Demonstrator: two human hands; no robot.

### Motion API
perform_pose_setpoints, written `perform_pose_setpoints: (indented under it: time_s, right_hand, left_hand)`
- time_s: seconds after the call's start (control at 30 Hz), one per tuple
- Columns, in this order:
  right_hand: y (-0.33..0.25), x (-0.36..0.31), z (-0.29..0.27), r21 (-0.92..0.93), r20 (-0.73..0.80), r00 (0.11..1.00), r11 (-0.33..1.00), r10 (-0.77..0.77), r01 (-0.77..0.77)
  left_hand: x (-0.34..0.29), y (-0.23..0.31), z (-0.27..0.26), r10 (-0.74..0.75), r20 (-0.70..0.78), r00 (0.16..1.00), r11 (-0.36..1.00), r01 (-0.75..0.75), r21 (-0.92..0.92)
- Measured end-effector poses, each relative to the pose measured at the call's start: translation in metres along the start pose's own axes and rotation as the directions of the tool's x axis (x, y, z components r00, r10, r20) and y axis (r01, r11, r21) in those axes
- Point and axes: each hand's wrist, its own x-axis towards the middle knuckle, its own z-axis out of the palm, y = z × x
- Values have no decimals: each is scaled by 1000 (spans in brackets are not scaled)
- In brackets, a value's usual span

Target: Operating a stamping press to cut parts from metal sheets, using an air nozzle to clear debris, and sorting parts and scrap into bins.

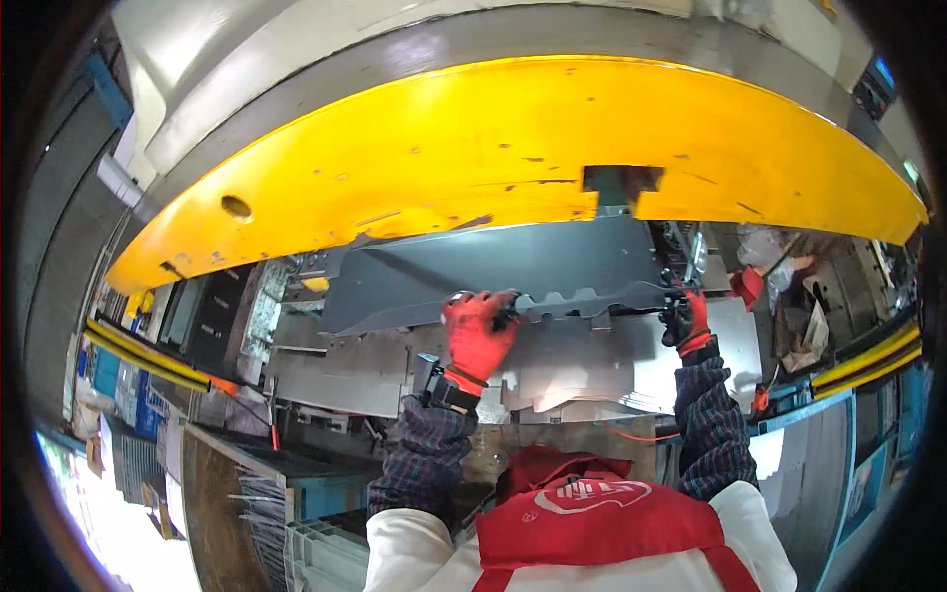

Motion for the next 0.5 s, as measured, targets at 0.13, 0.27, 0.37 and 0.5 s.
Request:
perform_pose_setpoints:
  time_s: [0.13, 0.27, 0.37, 0.5]
  right_hand:
    - [2, -16, 3, 69, -174, 977, 991, 124, -113]
    - [4, -55, 3, 10, -198, 952, 970, -235, 241]
    - [5, -65, 7, -214, -201, 929, 940, -310, 267]
    - [10, -48, 17, -185, -51, 954, 941, -296, 282]
  left_hand:
    - [-23, 16, -16, -57, 42, 997, 996, 60, -72]
    - [-42, 18, -31, -79, -9, 997, 996, 79, -45]
    - [-53, 16, -37, -60, -23, 998, 998, 60, -4]
    - [-54, 18, -39, -48, -34, 998, 999, 48, 12]
